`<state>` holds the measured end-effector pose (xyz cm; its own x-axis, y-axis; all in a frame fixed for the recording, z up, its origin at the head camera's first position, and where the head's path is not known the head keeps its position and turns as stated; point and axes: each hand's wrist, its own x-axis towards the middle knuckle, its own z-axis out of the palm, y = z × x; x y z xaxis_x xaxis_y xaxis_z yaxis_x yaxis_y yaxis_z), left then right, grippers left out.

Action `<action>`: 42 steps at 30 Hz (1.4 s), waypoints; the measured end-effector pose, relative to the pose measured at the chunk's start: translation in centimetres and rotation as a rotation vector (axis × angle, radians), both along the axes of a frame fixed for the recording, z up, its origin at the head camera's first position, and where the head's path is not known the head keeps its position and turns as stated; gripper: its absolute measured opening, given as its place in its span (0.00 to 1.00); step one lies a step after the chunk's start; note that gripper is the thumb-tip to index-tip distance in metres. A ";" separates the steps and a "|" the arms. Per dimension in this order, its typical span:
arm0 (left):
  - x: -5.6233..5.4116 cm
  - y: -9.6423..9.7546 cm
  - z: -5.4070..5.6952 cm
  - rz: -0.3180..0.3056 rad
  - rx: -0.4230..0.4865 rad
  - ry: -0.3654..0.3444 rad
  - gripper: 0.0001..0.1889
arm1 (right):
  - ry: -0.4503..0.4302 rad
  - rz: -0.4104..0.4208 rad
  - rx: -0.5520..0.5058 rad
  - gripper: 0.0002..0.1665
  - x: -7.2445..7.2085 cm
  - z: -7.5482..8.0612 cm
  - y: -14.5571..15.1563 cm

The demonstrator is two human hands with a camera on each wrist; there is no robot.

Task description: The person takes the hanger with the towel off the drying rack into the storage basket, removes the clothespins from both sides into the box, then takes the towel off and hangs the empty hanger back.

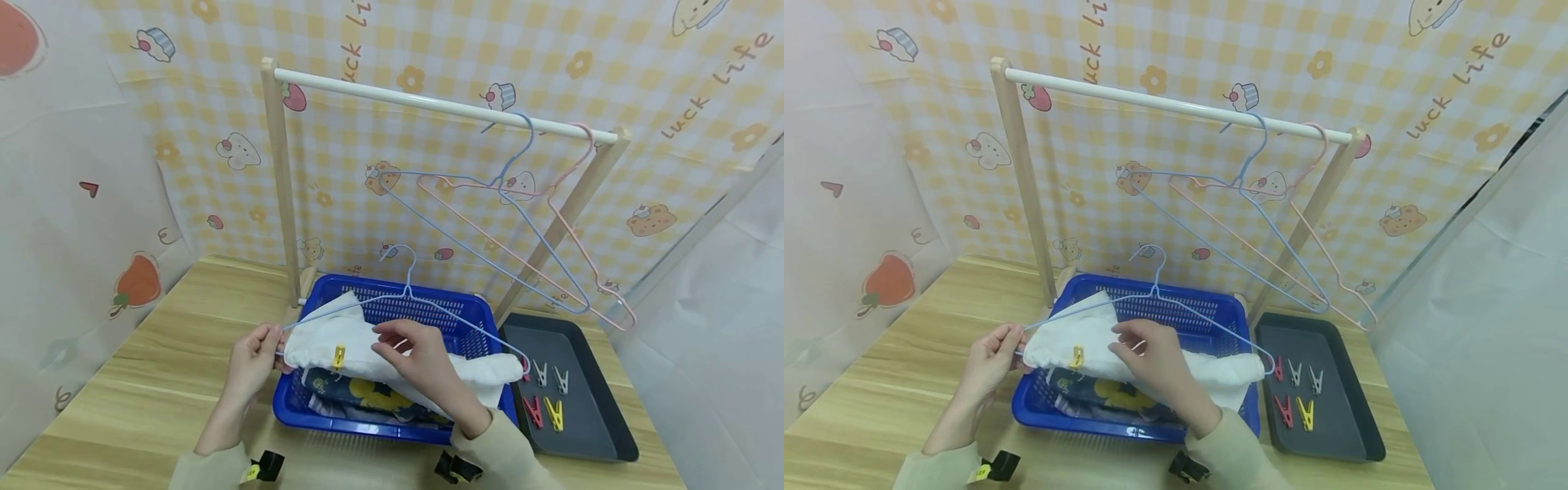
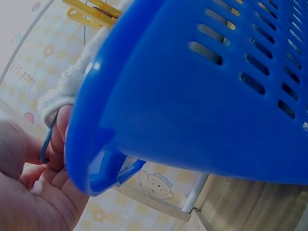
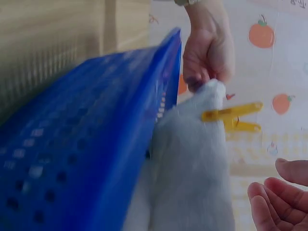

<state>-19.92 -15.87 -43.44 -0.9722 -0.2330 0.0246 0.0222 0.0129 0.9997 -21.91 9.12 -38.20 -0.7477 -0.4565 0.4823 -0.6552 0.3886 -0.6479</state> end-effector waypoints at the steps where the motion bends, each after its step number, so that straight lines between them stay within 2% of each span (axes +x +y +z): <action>1: 0.0 0.0 0.0 0.001 0.000 0.002 0.14 | -0.005 0.016 0.009 0.10 0.1 -0.1 -0.3; 9: 0.1 0.2 0.0 0.008 -0.008 0.014 0.14 | -0.024 0.149 0.109 0.20 0.4 -0.7 -1.8; 13: 0.0 0.2 0.0 0.008 -0.016 0.009 0.13 | -0.023 0.160 0.137 0.24 0.6 -1.1 -2.7; 30: 0.2 0.1 -0.1 0.016 -0.018 0.012 0.14 | 0.177 0.115 -0.069 0.06 0.4 -2.3 -4.1; 37: 0.0 0.0 -0.1 0.009 -0.042 0.016 0.14 | 0.236 0.079 -0.170 0.05 0.0 -0.7 -3.6; 42: 0.0 0.1 -0.1 0.008 -0.046 0.024 0.14 | 0.212 0.063 -0.148 0.07 -0.2 0.2 -2.7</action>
